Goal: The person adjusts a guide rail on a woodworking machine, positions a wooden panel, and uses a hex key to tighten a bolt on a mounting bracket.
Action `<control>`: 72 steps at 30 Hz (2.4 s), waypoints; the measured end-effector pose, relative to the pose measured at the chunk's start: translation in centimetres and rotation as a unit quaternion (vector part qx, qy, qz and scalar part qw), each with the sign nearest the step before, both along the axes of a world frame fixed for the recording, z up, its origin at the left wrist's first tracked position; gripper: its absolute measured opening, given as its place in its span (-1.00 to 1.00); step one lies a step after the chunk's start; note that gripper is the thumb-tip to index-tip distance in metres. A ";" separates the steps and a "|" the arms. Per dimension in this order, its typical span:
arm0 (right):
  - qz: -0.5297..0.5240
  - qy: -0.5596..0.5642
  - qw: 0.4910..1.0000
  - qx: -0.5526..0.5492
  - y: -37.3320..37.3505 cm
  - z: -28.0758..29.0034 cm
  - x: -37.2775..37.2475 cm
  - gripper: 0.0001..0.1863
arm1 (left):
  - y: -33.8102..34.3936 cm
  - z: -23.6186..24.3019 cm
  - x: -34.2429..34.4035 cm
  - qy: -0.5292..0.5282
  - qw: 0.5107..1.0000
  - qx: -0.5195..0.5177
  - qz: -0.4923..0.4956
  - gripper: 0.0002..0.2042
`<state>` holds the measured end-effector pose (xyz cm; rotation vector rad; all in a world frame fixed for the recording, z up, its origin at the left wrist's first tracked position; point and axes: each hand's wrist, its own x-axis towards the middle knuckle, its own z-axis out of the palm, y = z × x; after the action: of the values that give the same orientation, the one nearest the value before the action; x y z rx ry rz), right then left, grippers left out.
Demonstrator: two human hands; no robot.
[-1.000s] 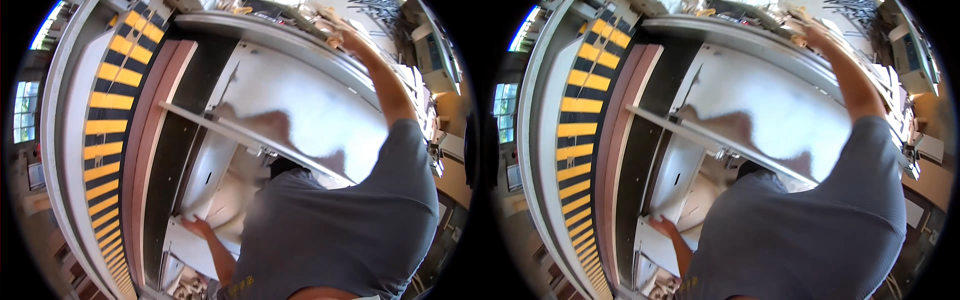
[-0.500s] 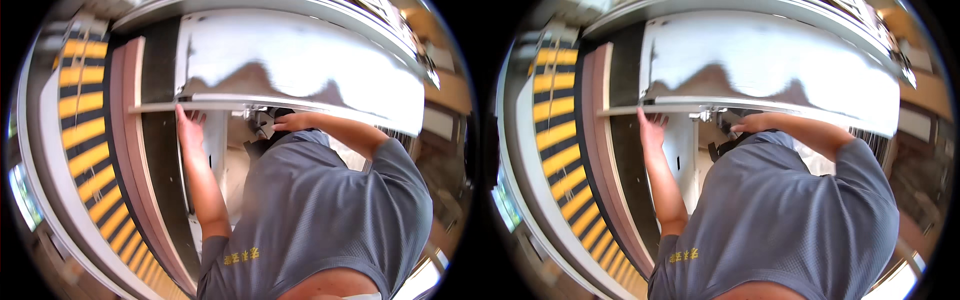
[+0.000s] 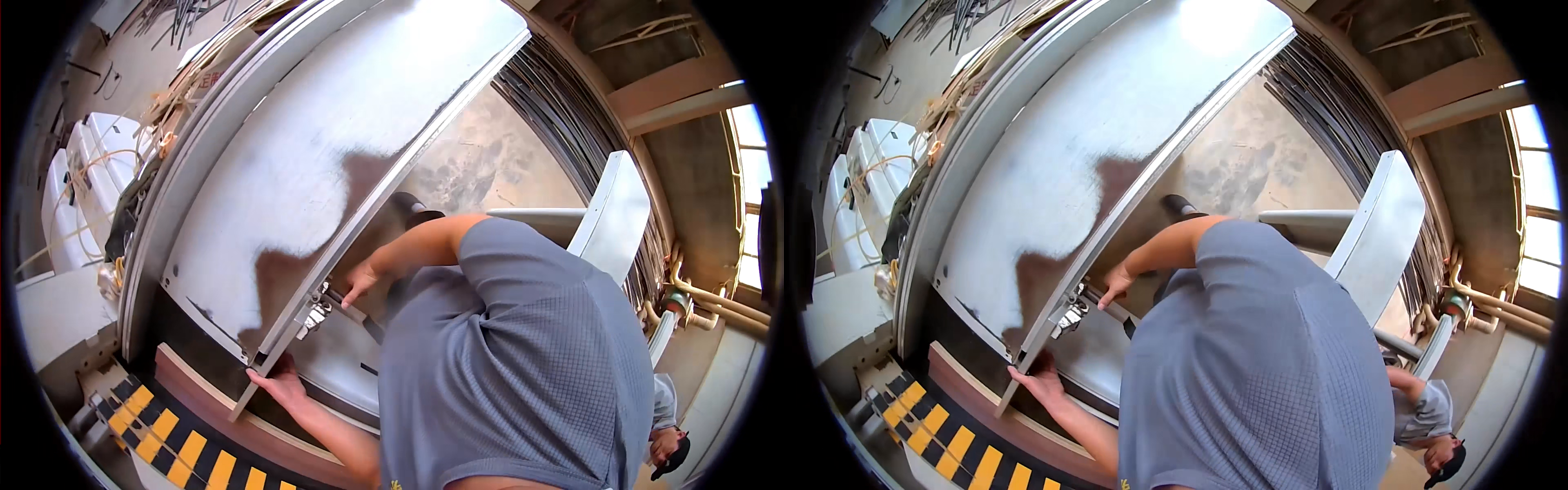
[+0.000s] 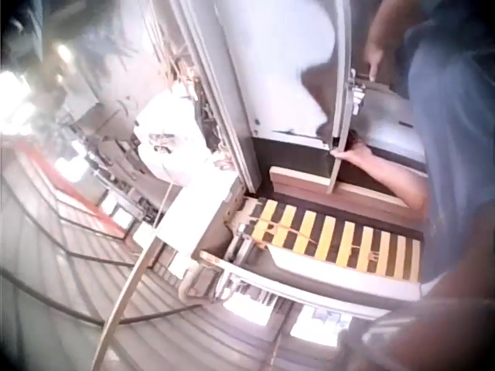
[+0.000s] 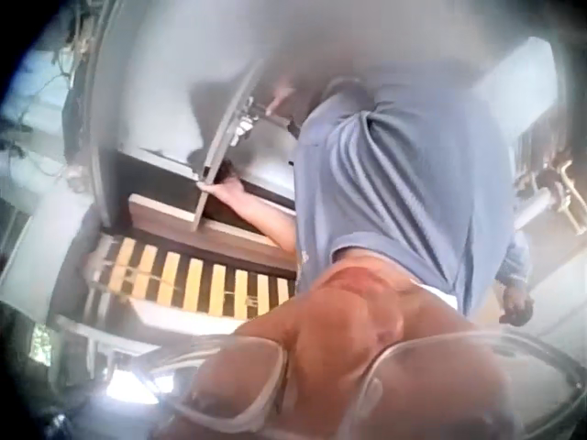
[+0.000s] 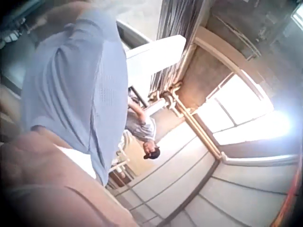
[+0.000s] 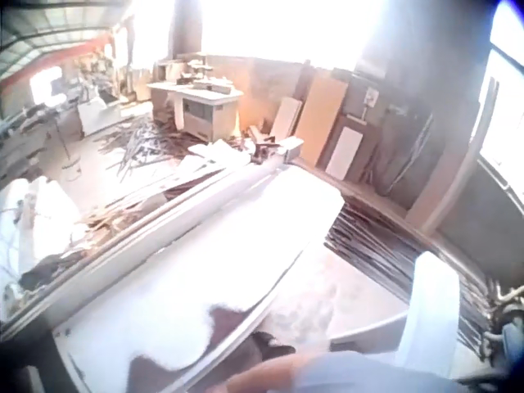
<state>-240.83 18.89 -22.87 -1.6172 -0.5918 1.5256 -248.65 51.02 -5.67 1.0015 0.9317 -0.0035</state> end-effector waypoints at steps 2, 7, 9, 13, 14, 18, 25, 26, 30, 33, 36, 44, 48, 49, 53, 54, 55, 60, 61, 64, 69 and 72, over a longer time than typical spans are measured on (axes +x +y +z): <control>-0.026 -0.029 0.999 0.007 0.0 -0.3 -0.6 -0.04 | -0.3 0.4 0.4 0.012 1.000 -0.003 -0.004 -0.31; 0.054 -0.108 0.993 0.014 -1.4 5.2 1.5 0.07 | -0.9 -0.9 1.0 -0.028 0.999 -0.009 0.028 -0.30; 0.034 -0.088 0.996 0.010 -1.7 5.7 1.6 0.08 | 0.1 -2.1 1.1 -0.071 0.997 -0.008 0.012 -0.30; 0.054 -0.045 0.994 0.084 -0.7 -0.8 -0.6 -0.01 | -1.3 0.2 -0.3 -0.007 0.998 0.014 0.065 -0.27; 0.125 -0.084 0.989 0.011 -0.6 3.2 1.7 -0.11 | -0.8 -1.7 -2.2 0.030 0.995 0.047 0.083 -0.26; -0.036 0.012 0.999 0.021 -2.6 -1.4 1.2 -0.41 | -1.2 -0.8 0.5 0.070 0.989 0.105 0.070 -0.40; 0.063 -0.019 0.989 0.130 -1.4 -4.2 5.0 -0.41 | -8.5 1.1 -2.3 0.076 0.884 0.417 0.199 -0.36; 0.100 -0.021 0.986 0.132 -1.0 -3.5 5.4 -0.41 | -11.1 1.3 -4.4 0.077 0.850 0.466 0.234 -0.39; 0.061 0.064 0.988 0.127 0.0 -3.0 5.6 -0.45 | -22.8 2.2 -16.0 0.199 0.773 0.518 0.307 -0.44; 0.029 0.106 0.986 0.123 0.9 -3.4 4.9 -0.50 | -33.2 0.4 -25.0 0.345 0.711 0.486 0.374 -0.41; 0.036 0.124 0.984 0.126 1.9 -6.0 6.0 -0.53 | -42.6 -1.1 -31.8 0.515 0.639 0.437 0.368 -0.31; 0.118 0.251 0.958 0.067 2.3 -2.8 5.3 -0.37 | -51.3 -0.1 -35.1 0.595 0.639 0.385 0.298 -0.12; 0.122 0.222 0.966 0.061 3.2 -4.1 5.5 -0.29 | -51.2 0.4 -35.3 0.570 0.649 0.388 0.321 -0.13; 0.123 0.196 0.971 0.059 3.4 -4.2 5.6 -0.27 | -51.4 0.5 -35.2 0.569 0.646 0.391 0.325 -0.15; 0.147 0.142 0.977 0.067 4.0 -5.4 6.7 -0.24 | -51.8 0.1 -35.5 0.560 0.641 0.399 0.341 -0.16; 0.172 0.143 0.972 0.077 4.1 -5.8 7.1 -0.24 | -51.7 0.0 -35.6 0.557 0.639 0.405 0.343 -0.16; 0.172 0.142 0.972 0.078 4.0 -5.7 7.0 -0.24 | -51.7 -0.2 -35.7 0.554 0.637 0.411 0.344 -0.16; 0.178 0.132 0.971 0.093 3.8 -4.9 6.6 -0.24 | -51.9 -0.6 -35.9 0.552 0.632 0.418 0.348 -0.16; 0.176 0.132 0.971 0.096 4.0 -5.1 6.8 -0.24 | -51.8 -0.6 -35.9 0.552 0.632 0.417 0.349 -0.16; 0.144 0.116 0.980 0.073 4.4 -5.3 6.7 -0.24 | -51.7 -0.8 -35.9 0.556 0.628 0.421 0.346 -0.15; 0.166 0.051 0.979 0.106 3.8 -3.4 6.0 -0.24 | -51.8 -0.7 -35.7 0.553 0.630 0.416 0.351 -0.16; 0.165 0.082 0.977 0.110 4.1 -5.6 6.8 -0.26 | -52.6 -0.7 -35.9 0.550 0.624 0.420 0.363 -0.17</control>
<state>-234.08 22.99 -28.50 -1.2556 -0.9373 1.7433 -284.54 -1.55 -6.35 1.3886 2.6245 0.6267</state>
